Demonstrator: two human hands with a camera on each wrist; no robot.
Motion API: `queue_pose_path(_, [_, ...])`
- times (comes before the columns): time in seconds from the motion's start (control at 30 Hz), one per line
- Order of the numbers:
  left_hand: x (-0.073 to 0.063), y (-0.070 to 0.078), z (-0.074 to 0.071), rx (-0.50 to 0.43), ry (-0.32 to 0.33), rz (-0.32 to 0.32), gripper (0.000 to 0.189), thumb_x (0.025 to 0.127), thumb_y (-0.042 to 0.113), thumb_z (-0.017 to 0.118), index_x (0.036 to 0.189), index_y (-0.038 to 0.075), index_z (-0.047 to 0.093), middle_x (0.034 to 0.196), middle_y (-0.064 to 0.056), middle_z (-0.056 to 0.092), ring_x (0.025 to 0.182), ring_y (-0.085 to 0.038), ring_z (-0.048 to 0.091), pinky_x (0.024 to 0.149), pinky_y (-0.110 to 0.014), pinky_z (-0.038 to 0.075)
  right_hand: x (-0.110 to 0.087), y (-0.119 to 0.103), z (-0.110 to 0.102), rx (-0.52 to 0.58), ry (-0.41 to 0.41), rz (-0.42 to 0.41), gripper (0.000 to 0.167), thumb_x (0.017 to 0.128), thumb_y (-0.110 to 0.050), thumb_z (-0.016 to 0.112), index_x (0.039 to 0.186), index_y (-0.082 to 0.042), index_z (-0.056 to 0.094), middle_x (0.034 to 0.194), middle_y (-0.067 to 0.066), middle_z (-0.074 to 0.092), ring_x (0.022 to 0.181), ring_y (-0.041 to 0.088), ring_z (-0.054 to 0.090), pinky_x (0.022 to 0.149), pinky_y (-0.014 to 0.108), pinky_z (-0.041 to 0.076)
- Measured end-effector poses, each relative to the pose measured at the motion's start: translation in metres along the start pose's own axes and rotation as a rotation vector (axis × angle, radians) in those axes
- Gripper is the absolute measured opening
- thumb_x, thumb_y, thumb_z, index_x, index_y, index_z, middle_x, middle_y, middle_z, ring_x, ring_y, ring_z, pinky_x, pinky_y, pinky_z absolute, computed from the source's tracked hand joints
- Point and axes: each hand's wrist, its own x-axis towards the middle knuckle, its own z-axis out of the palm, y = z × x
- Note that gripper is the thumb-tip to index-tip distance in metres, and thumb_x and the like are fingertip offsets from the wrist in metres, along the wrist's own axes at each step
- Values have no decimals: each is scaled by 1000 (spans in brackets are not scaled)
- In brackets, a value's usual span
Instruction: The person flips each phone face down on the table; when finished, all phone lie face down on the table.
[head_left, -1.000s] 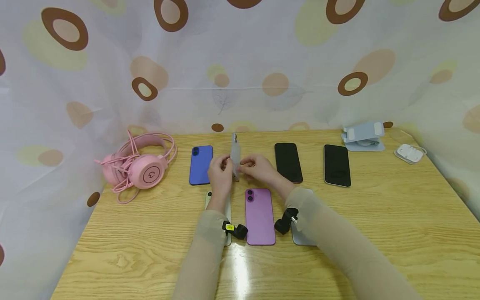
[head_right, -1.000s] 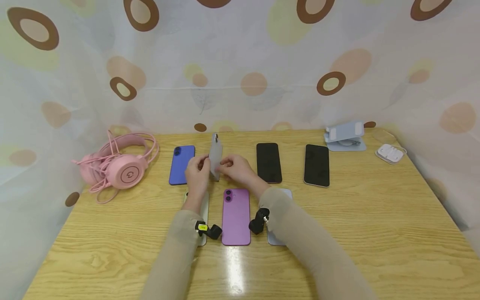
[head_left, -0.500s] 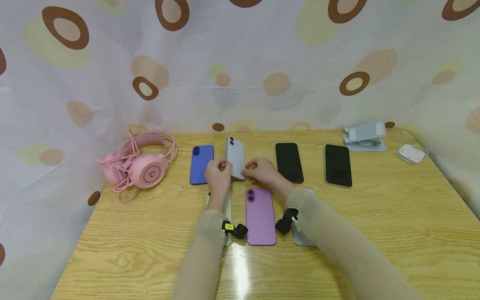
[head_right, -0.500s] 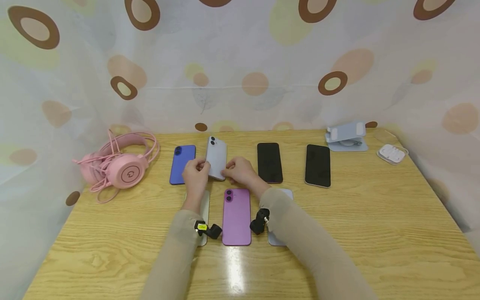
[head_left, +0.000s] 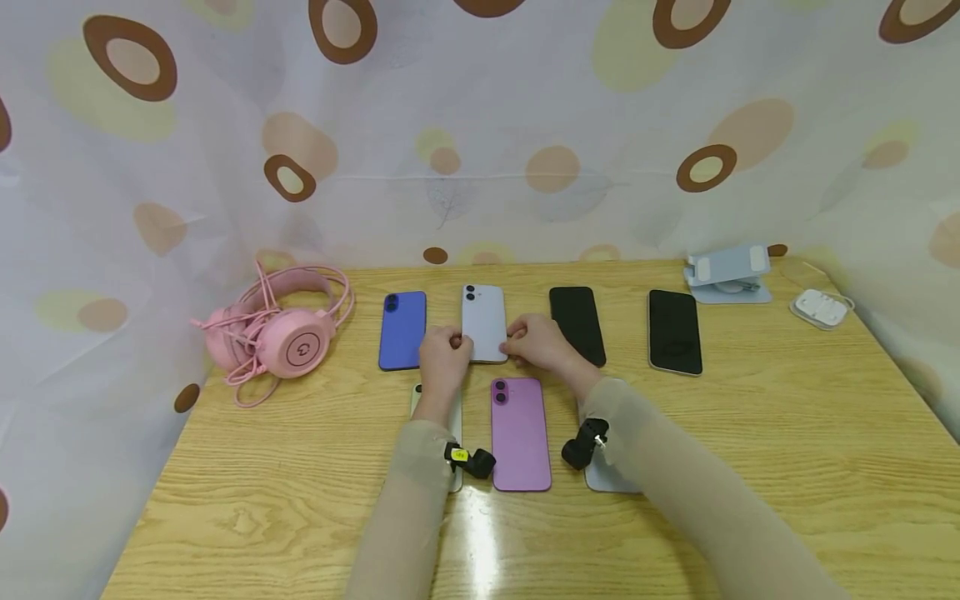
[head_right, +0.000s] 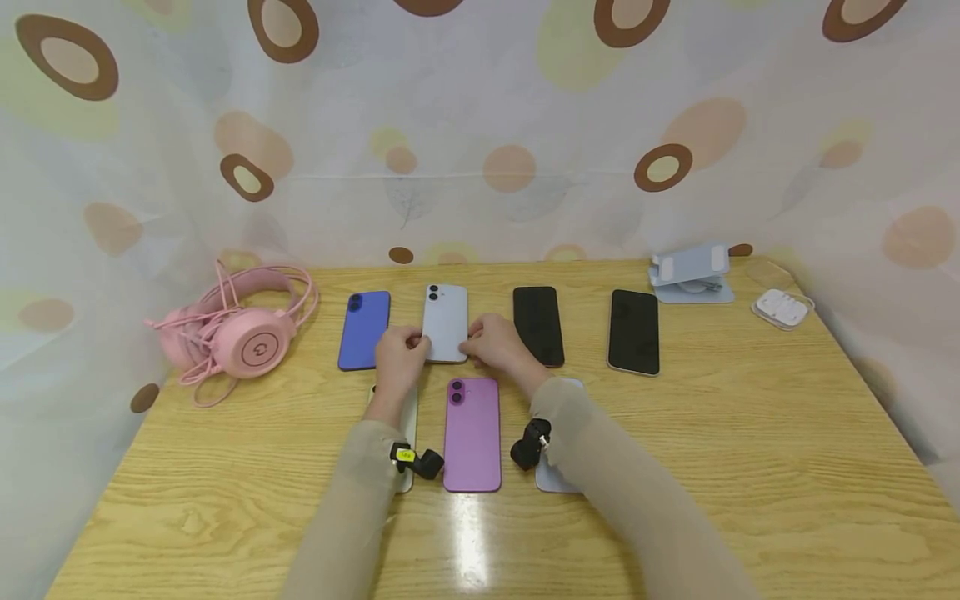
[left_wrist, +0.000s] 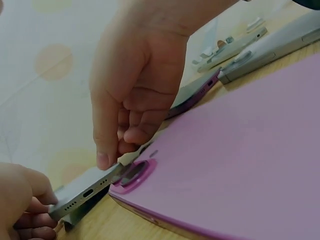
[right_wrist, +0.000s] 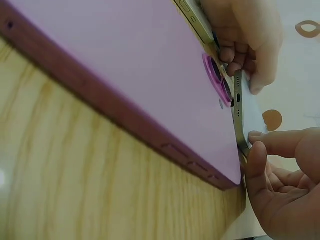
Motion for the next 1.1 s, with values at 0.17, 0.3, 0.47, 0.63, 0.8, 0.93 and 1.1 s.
queue_pose_path(0.17, [-1, 0, 1, 80, -55, 15, 13, 84, 6, 61, 90, -3, 68, 83, -8, 51, 81, -22, 47, 70, -33, 43, -1, 3, -1, 9, 14, -16, 31, 87, -8, 68, 111, 6, 57, 84, 10, 62, 60, 13, 60, 56, 23, 50])
queue_pose_path(0.3, [-1, 0, 1, 89, -65, 11, 12, 82, 4, 60, 89, -2, 68, 83, -7, 50, 81, -21, 47, 70, -33, 42, -1, 5, 0, 1, 21, -28, 31, 87, -9, 68, 112, 7, 56, 84, 10, 62, 60, 13, 60, 56, 23, 51])
queue_pose_path(0.47, [-1, 1, 0, 59, -75, -14, 21, 82, 4, 60, 99, -4, 68, 87, -8, 53, 83, -23, 49, 73, -35, 45, -2, 6, 0, -20, 19, -34, 33, 88, -11, 68, 114, 6, 56, 84, 10, 62, 60, 13, 61, 56, 23, 50])
queue_pose_path(0.63, [0, 4, -1, 21, -64, -16, 33, 83, 5, 59, 115, -3, 64, 88, -7, 53, 83, -22, 50, 73, -34, 46, -8, 4, -6, -80, 16, -61, 38, 88, -15, 68, 119, 5, 57, 92, 11, 62, 69, 15, 63, 63, 25, 51])
queue_pose_path(0.8, [-1, 18, 1, -76, -103, 43, 35, 83, 3, 59, 117, -4, 63, 86, -8, 57, 77, -19, 53, 68, -31, 47, -16, 5, -25, -194, 62, -129, 42, 88, -19, 69, 122, 4, 57, 98, 12, 60, 74, 18, 63, 69, 29, 50])
queue_pose_path(0.93, [-4, 36, 12, -124, -192, 82, 33, 85, 7, 59, 117, -2, 63, 87, -6, 59, 74, -16, 56, 65, -27, 48, -22, 11, -47, -225, 94, -147, 44, 89, -16, 68, 123, 7, 54, 93, 12, 60, 69, 20, 64, 65, 30, 53])
queue_pose_path(1.1, [-7, 55, 40, -187, -280, 118, 31, 86, 7, 60, 116, -2, 64, 86, -6, 60, 75, -15, 56, 64, -23, 46, -29, 24, -71, -261, 113, -104, 42, 90, -15, 66, 123, 7, 52, 91, 13, 58, 65, 19, 61, 59, 29, 51])
